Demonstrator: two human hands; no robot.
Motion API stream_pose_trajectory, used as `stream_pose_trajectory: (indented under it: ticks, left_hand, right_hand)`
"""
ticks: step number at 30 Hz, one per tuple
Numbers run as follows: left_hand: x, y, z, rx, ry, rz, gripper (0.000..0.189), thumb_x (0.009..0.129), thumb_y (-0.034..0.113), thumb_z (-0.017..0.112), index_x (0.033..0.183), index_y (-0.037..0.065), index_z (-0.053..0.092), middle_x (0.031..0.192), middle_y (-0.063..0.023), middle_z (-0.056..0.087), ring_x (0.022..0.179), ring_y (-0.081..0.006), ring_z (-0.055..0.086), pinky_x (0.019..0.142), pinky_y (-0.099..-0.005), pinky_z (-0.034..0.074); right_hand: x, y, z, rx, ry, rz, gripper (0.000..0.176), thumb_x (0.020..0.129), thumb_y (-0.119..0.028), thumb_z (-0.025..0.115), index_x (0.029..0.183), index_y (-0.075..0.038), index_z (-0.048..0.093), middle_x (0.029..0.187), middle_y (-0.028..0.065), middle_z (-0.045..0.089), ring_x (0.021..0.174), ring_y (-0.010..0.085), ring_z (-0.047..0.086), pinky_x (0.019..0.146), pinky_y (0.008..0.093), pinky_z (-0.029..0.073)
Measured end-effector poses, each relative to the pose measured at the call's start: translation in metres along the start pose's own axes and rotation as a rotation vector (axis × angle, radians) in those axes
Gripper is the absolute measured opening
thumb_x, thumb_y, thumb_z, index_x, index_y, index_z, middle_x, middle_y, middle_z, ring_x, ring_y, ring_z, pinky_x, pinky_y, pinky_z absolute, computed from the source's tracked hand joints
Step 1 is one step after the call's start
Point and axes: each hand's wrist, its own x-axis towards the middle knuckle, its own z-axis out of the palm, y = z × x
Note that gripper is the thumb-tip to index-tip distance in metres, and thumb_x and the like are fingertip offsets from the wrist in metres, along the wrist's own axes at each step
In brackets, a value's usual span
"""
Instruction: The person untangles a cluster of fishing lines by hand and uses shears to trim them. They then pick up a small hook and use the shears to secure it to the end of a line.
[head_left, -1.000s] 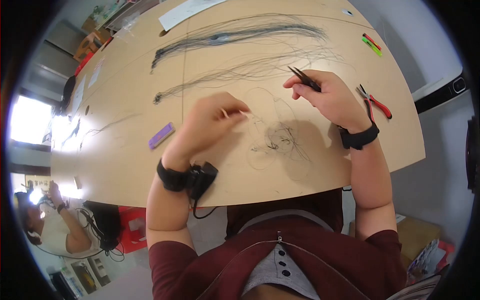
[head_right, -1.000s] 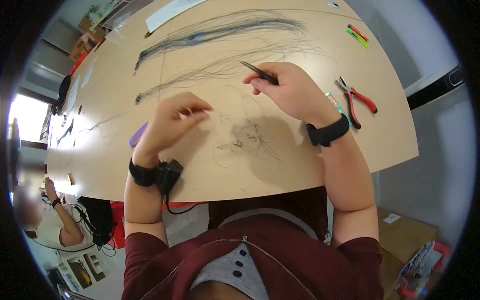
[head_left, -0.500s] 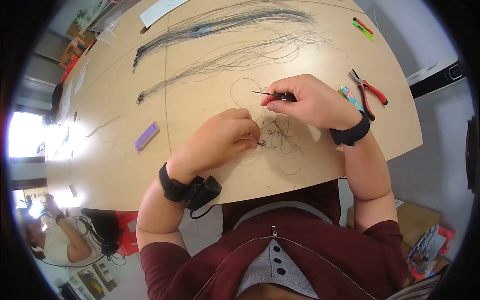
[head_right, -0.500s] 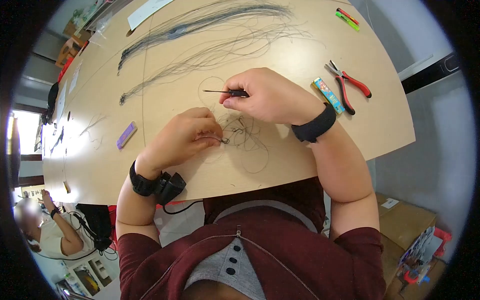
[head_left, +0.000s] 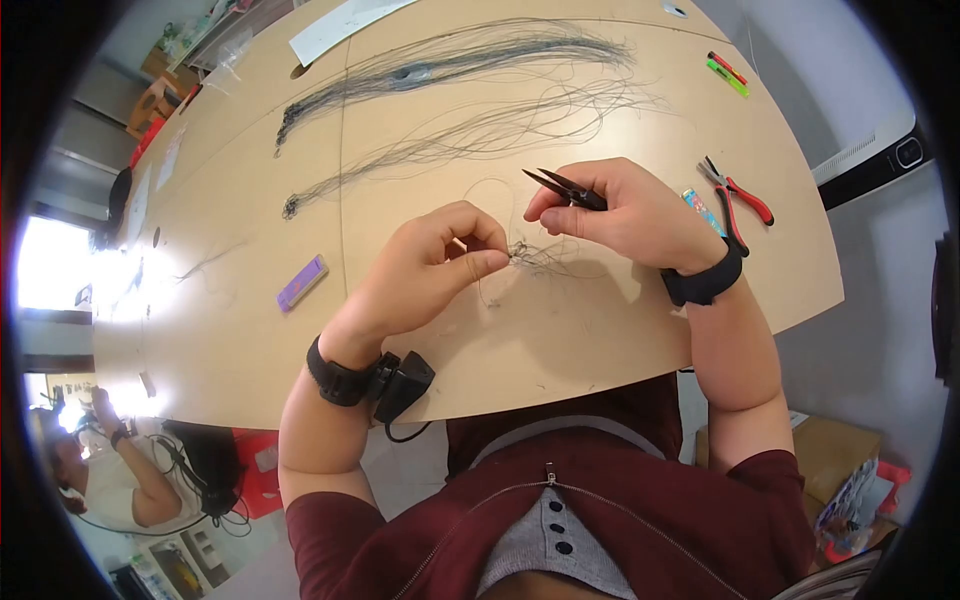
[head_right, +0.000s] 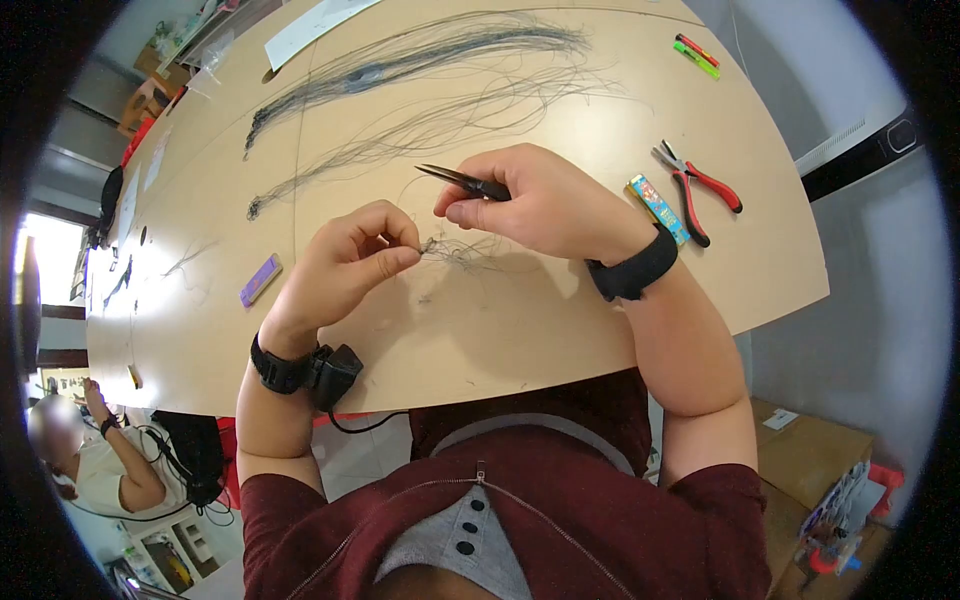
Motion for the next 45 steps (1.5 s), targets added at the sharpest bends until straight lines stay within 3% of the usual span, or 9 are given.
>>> stream_pose_trajectory:
  ticks: [3, 6, 9, 18, 30, 36, 39, 45]
  left_hand:
    - [0.002, -0.004, -0.004, -0.131, 0.027, -0.028, 0.01, 0.082, 0.012, 0.061, 0.085, 0.003, 0.058, 0.075, 0.0044, 0.054, 0.063, -0.0023, 0.043, 0.057, -0.0189, 0.037]
    - [0.003, -0.006, -0.003, -0.193, 0.028, -0.001, 0.009, 0.082, 0.012, 0.062, 0.085, 0.004, 0.059, 0.074, 0.0058, 0.052, 0.062, -0.001, 0.041, 0.055, -0.0173, 0.035]
    - [0.001, -0.003, -0.003, -0.162, 0.027, -0.035, 0.009, 0.082, 0.012, 0.062, 0.084, 0.003, 0.059, 0.073, 0.0055, 0.053, 0.063, -0.0013, 0.042, 0.056, -0.0172, 0.035]
    - [-0.001, 0.002, -0.002, -0.249, -0.042, -0.065, 0.011, 0.083, 0.013, 0.061, 0.087, 0.003, 0.059, 0.077, 0.0042, 0.054, 0.067, -0.0031, 0.046, 0.061, -0.0189, 0.04]
    - [0.0, -0.005, -0.006, -0.451, -0.137, -0.044, 0.014, 0.085, 0.015, 0.059, 0.089, 0.002, 0.057, 0.078, 0.0019, 0.053, 0.071, -0.0065, 0.048, 0.065, -0.021, 0.041]
    - [-0.001, -0.003, -0.008, -0.629, -0.202, -0.076, 0.018, 0.084, 0.019, 0.059, 0.087, 0.002, 0.053, 0.082, -0.0021, 0.05, 0.073, -0.0109, 0.047, 0.065, -0.0242, 0.039]
    - [-0.002, -0.003, -0.008, -0.668, -0.189, -0.089, 0.018, 0.084, 0.019, 0.059, 0.089, 0.003, 0.053, 0.083, -0.0017, 0.05, 0.074, -0.0109, 0.046, 0.066, -0.0241, 0.039]
    - [-0.001, -0.004, -0.008, -0.664, -0.196, -0.083, 0.019, 0.085, 0.02, 0.059, 0.089, 0.003, 0.053, 0.084, -0.0017, 0.05, 0.074, -0.0106, 0.046, 0.066, -0.0241, 0.038]
  right_hand:
    - [-0.002, -0.011, 0.0, -0.025, -0.004, 0.04, 0.018, 0.079, -0.015, 0.065, 0.091, -0.002, 0.063, 0.067, -0.0038, 0.053, 0.062, 0.0029, 0.043, 0.057, 0.0184, 0.036]
    - [-0.004, -0.013, 0.001, -0.071, -0.05, 0.052, 0.029, 0.077, -0.024, 0.068, 0.092, 0.0, 0.061, 0.073, 0.0027, 0.06, 0.067, 0.0093, 0.051, 0.063, 0.0228, 0.041]
    - [-0.005, -0.016, 0.005, -0.069, -0.038, 0.086, 0.029, 0.074, -0.025, 0.07, 0.087, -0.001, 0.062, 0.069, 0.0013, 0.058, 0.063, 0.009, 0.049, 0.059, 0.0225, 0.04]
    - [-0.002, -0.006, 0.009, -0.016, 0.007, 0.055, 0.017, 0.08, -0.018, 0.063, 0.082, -0.001, 0.061, 0.062, -0.0003, 0.052, 0.059, 0.0073, 0.044, 0.054, 0.0234, 0.037]
    - [-0.001, -0.003, 0.014, 0.009, 0.009, 0.013, 0.017, 0.082, -0.018, 0.061, 0.082, -0.001, 0.059, 0.06, -0.0008, 0.048, 0.058, 0.0078, 0.041, 0.053, 0.0232, 0.035]
    - [-0.001, -0.005, 0.016, -0.061, 0.09, -0.02, 0.015, 0.081, -0.017, 0.062, 0.082, -0.002, 0.06, 0.062, -0.0024, 0.048, 0.058, 0.0066, 0.041, 0.053, 0.0224, 0.035]
    - [-0.003, -0.008, 0.017, 0.084, 0.172, -0.051, 0.013, 0.08, -0.016, 0.063, 0.082, -0.003, 0.061, 0.064, -0.0038, 0.049, 0.06, 0.0052, 0.041, 0.054, 0.0212, 0.035]
    - [-0.006, -0.01, 0.016, 0.085, 0.147, -0.114, 0.012, 0.079, -0.014, 0.065, 0.085, -0.004, 0.062, 0.068, -0.0037, 0.049, 0.06, 0.0043, 0.04, 0.054, 0.0192, 0.034]
